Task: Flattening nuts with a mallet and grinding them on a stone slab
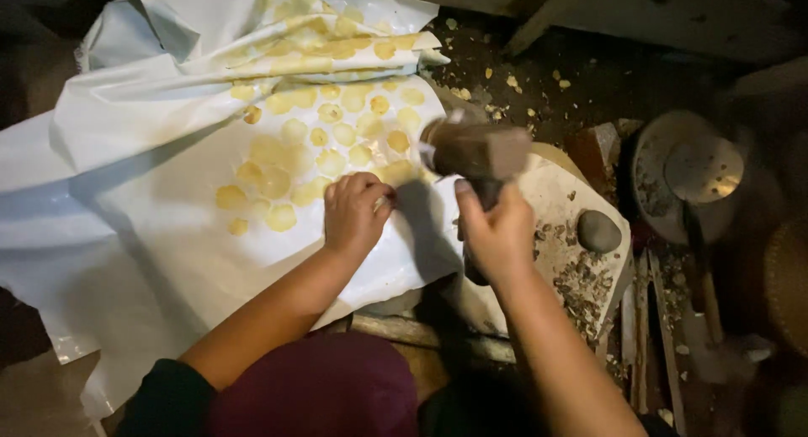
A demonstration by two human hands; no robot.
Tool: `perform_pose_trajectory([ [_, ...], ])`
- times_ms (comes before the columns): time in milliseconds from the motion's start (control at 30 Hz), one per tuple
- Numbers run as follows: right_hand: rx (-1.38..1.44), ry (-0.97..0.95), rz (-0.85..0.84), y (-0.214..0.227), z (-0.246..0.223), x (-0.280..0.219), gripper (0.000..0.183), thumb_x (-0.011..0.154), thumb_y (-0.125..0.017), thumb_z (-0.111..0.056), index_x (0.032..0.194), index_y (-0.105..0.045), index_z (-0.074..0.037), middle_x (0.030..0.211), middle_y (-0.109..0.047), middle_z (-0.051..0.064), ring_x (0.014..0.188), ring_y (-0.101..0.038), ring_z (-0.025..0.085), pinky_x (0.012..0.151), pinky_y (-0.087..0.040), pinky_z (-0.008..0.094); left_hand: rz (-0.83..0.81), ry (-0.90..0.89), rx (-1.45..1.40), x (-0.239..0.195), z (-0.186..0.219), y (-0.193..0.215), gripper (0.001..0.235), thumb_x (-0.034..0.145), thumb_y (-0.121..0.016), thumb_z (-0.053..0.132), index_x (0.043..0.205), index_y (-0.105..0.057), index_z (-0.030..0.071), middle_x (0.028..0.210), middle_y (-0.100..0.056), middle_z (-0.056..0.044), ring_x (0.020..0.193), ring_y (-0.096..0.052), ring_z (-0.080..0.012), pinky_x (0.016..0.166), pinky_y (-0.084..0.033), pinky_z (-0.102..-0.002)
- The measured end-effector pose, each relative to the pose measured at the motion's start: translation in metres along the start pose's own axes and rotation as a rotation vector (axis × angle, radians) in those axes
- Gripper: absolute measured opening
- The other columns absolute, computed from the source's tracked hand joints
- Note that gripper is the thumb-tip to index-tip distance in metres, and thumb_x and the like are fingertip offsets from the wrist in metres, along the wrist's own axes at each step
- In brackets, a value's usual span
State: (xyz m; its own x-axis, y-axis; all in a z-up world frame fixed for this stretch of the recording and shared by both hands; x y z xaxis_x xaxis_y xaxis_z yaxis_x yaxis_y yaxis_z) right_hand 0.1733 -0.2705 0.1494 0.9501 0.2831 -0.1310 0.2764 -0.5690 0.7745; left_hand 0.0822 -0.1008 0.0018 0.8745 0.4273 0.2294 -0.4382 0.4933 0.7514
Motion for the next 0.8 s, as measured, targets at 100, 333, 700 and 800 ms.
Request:
perform_pose_trajectory([
  [100,0.284,0.112,0.134,0.015,0.004,-0.019,0.030,0.090,-0.070,-0.026,0.064,-0.070,-0.011,0.048,-0.061,0.009,0.047,-0.066,0.023,0.044,-0.050,0.032,0.013,0.013,0.016,0.003,0.006,0.001,0.016,0.084,-0.082,0.035,0.096,-0.072,0.032,0.100,-0.061,0.008,0.105,-0.060,-0.0189,0.096,-0.041,-0.041],
  [333,-0.290,0.006,-0.244,-0.094,0.060,-0.020,0.047,0.091,-0.065,-0.039,0.114,-0.061,0.002,0.091,-0.073,0.032,0.093,-0.072,0.052,0.080,-0.057,0.063,0.193,0.010,0.180,0.002,-0.008,0.054,0.037,0.090,-0.075,0.017,0.125,-0.065,0.019,0.122,-0.063,-0.008,0.115,-0.062,-0.0305,0.094,-0.046,-0.049],
  [700,-0.152,0.234,-0.036,-0.038,0.007,-0.002,0.037,0.087,-0.074,-0.028,0.100,-0.060,0.003,0.077,-0.068,0.035,0.084,-0.069,0.055,0.069,-0.050,0.065,-0.323,0.306,0.554,0.010,-0.060,0.084,0.083,0.101,-0.029,0.077,0.167,-0.030,0.026,0.175,-0.022,-0.014,0.163,-0.013,-0.0346,0.120,-0.001,-0.074],
  [800,-0.079,0.297,0.104,-0.057,0.046,-0.002,0.045,0.085,-0.078,-0.038,0.087,-0.059,0.003,0.072,-0.065,0.035,0.079,-0.068,0.056,0.064,-0.054,0.057,-0.368,0.316,0.542,0.009,-0.054,0.085,0.084,0.100,-0.029,0.077,0.166,-0.030,0.024,0.174,-0.022,-0.015,0.162,-0.013,-0.0346,0.120,-0.002,-0.072],
])
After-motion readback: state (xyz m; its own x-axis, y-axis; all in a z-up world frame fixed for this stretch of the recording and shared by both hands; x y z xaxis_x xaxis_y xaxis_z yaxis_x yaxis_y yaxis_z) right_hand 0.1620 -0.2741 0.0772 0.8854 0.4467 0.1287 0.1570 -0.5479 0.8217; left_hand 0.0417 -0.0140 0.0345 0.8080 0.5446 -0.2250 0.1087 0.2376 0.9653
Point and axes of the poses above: each hand's wrist, its own x-axis towards the middle knuckle, its own y-axis out of the back of the hand, z = x × y, the point moved 2 cm from there along x, towards the middle knuckle
